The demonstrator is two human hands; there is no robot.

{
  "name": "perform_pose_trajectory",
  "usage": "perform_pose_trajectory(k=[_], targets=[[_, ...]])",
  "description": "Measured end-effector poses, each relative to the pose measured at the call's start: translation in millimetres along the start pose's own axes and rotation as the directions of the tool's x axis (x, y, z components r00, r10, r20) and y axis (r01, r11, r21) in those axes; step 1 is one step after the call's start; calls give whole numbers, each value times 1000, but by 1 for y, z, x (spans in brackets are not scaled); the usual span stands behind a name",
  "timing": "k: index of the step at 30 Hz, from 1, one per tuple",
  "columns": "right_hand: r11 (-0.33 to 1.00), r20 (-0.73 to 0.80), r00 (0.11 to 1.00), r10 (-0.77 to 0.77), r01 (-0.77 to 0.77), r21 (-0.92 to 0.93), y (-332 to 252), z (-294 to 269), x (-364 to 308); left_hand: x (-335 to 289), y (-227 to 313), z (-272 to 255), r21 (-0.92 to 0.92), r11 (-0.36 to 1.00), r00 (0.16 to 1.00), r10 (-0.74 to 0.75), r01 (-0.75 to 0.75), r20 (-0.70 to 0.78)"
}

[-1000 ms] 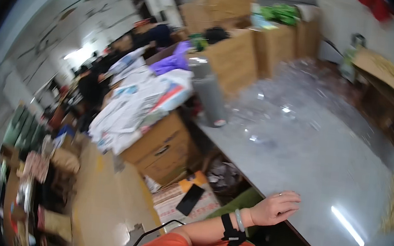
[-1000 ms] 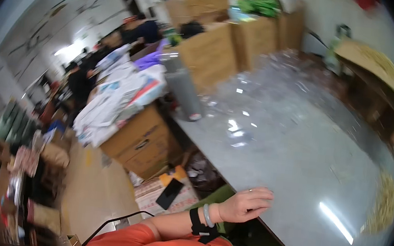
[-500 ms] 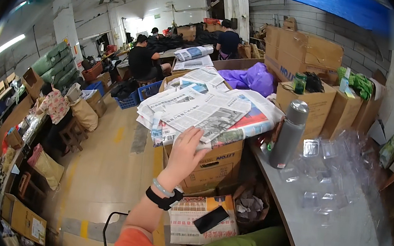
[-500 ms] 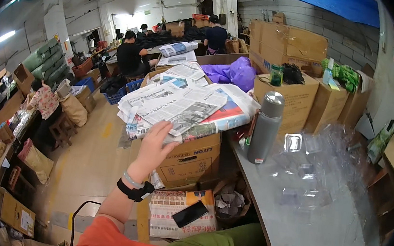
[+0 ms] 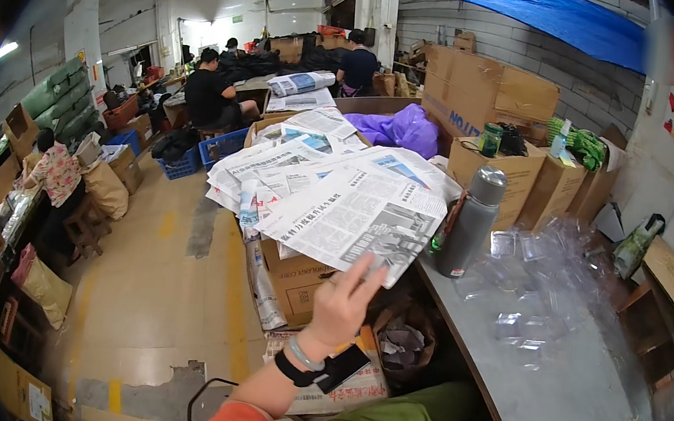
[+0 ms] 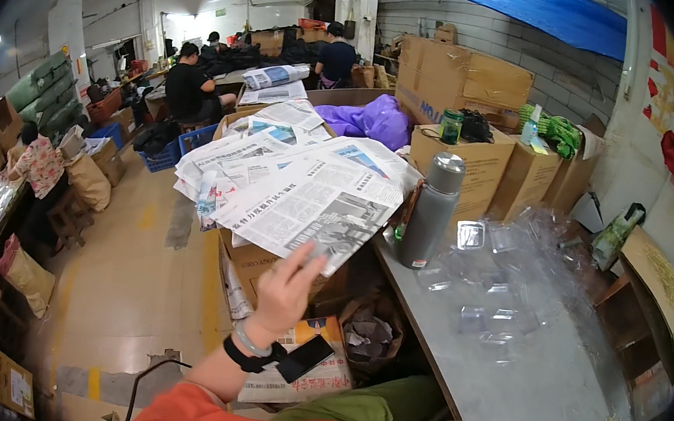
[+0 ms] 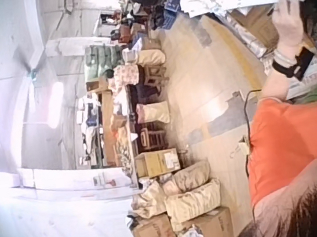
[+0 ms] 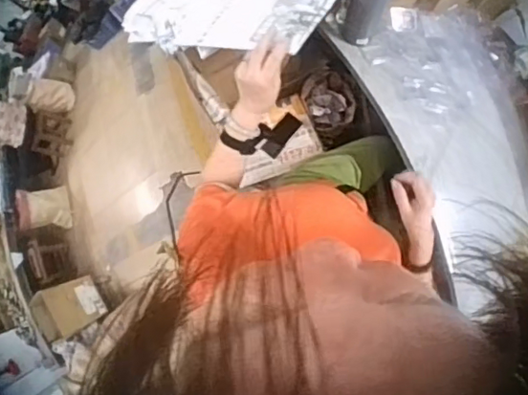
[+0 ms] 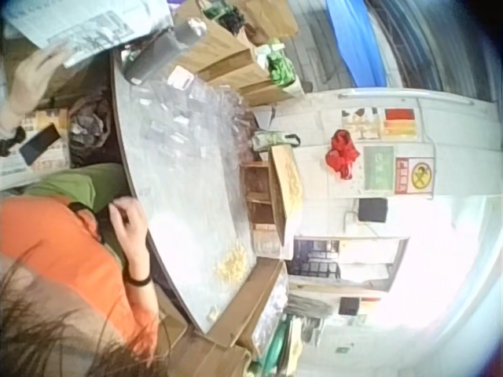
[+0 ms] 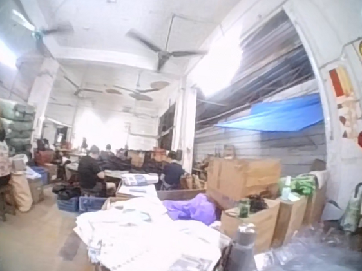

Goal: Sorting and packaging gold twist ties into plastic bags and a cardboard box.

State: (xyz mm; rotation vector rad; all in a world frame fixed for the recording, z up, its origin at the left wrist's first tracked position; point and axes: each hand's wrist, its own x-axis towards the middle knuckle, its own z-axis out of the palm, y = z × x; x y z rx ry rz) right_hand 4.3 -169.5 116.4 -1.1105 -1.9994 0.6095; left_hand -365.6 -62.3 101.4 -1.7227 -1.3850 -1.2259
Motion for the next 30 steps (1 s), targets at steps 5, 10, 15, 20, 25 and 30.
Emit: perform_pose_trajectory(k=[5,10,15,20,25,30], targets=[[843,41,846,-531,533,-73,-64,37,105,-21,35,22,-261,965,999,0,-9,-35],[613,170,686,-708,715,-336,-116,110,188,-36,57,23,-706,672,967,-58,223,250],[488,412,779,-473,621,-613,-91,164,218,-56,64,29,-708,685,936,113,170,335],[700,86,781,-618,597,-391,-85,143,202,-99,52,-1,-718,650,968,-186,251,170],[743,-309,689,-655,514,-429,-76,80,179,-104,8,21,-702,-587,530,-476,403,702],[750,-555,513,-655,346,-564,-57,25,156,-62,10,-21,250,-954,883,-32,-168,469]])
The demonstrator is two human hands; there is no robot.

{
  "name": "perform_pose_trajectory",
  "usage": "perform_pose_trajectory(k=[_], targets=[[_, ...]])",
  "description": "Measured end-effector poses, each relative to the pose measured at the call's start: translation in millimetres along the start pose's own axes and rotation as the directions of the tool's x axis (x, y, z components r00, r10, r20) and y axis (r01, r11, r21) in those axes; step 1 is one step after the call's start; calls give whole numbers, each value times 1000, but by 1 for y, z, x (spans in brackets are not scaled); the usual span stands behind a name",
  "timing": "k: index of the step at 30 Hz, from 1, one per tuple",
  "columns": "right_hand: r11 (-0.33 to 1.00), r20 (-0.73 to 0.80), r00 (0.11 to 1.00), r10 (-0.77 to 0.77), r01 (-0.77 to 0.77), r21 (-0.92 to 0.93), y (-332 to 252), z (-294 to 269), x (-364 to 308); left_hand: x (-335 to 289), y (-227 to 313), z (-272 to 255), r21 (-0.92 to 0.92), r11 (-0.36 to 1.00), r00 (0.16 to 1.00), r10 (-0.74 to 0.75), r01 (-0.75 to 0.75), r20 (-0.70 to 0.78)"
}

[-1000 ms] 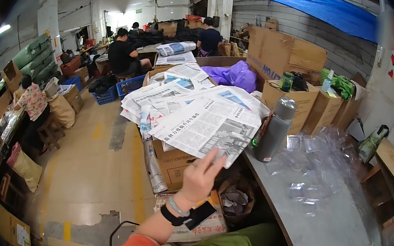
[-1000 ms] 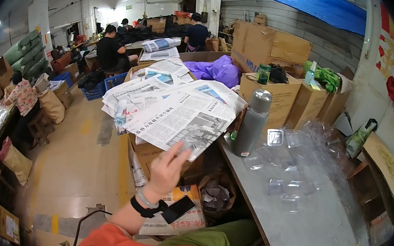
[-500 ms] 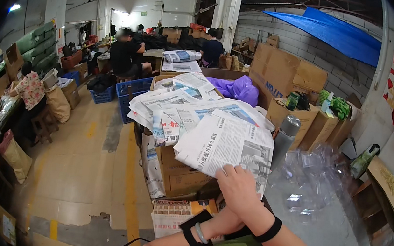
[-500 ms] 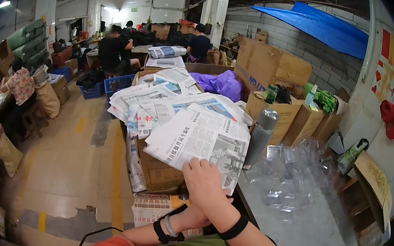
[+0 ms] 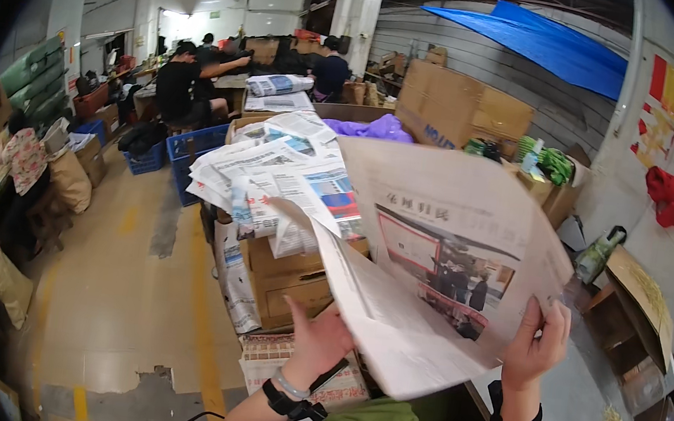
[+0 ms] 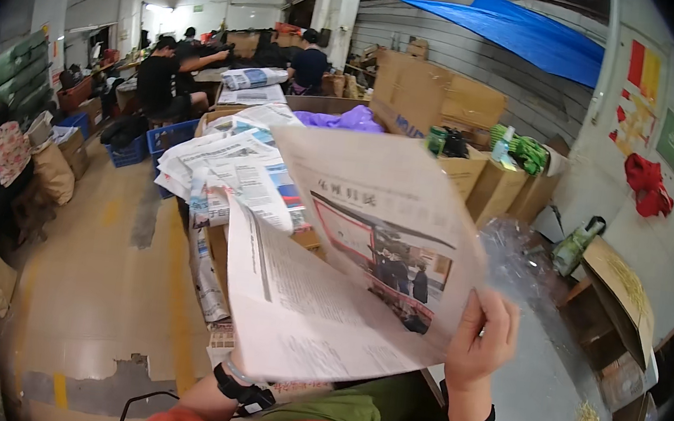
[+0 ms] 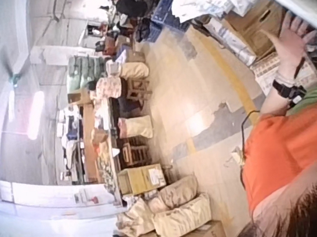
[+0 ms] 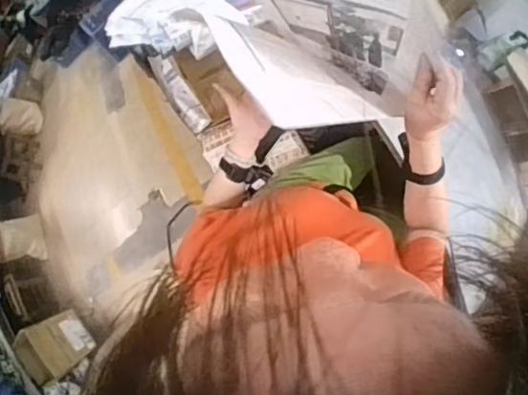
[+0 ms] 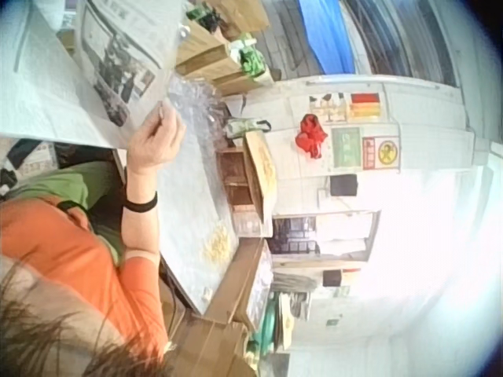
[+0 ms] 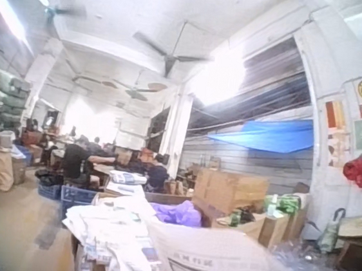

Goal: Sorting and packaging gold twist ties into plastic bags and a cardboard box.

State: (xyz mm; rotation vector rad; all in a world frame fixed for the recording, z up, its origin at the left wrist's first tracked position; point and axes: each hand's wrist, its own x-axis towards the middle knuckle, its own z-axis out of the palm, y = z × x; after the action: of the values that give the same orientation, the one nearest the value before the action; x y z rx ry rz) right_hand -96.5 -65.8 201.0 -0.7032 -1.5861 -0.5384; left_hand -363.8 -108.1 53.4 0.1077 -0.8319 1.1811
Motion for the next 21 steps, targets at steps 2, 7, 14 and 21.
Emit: perform_pose_trajectory(k=[2,7,14,21], targets=[[997,-42,998,42,-45,-67,12,-16,-2,1,-13,6,78,997,998,0,4,-63],[968,-207,974,95,-139,-211,45,-54,-16,2,-42,25,767,601,969,-52,224,-242],[912,-396,917,52,-205,-354,83,-119,-26,30,-84,19,728,562,919,-268,394,-290],[826,-578,684,444,-563,-32,87,-190,-37,67,-119,-42,506,509,656,-163,696,-737]])
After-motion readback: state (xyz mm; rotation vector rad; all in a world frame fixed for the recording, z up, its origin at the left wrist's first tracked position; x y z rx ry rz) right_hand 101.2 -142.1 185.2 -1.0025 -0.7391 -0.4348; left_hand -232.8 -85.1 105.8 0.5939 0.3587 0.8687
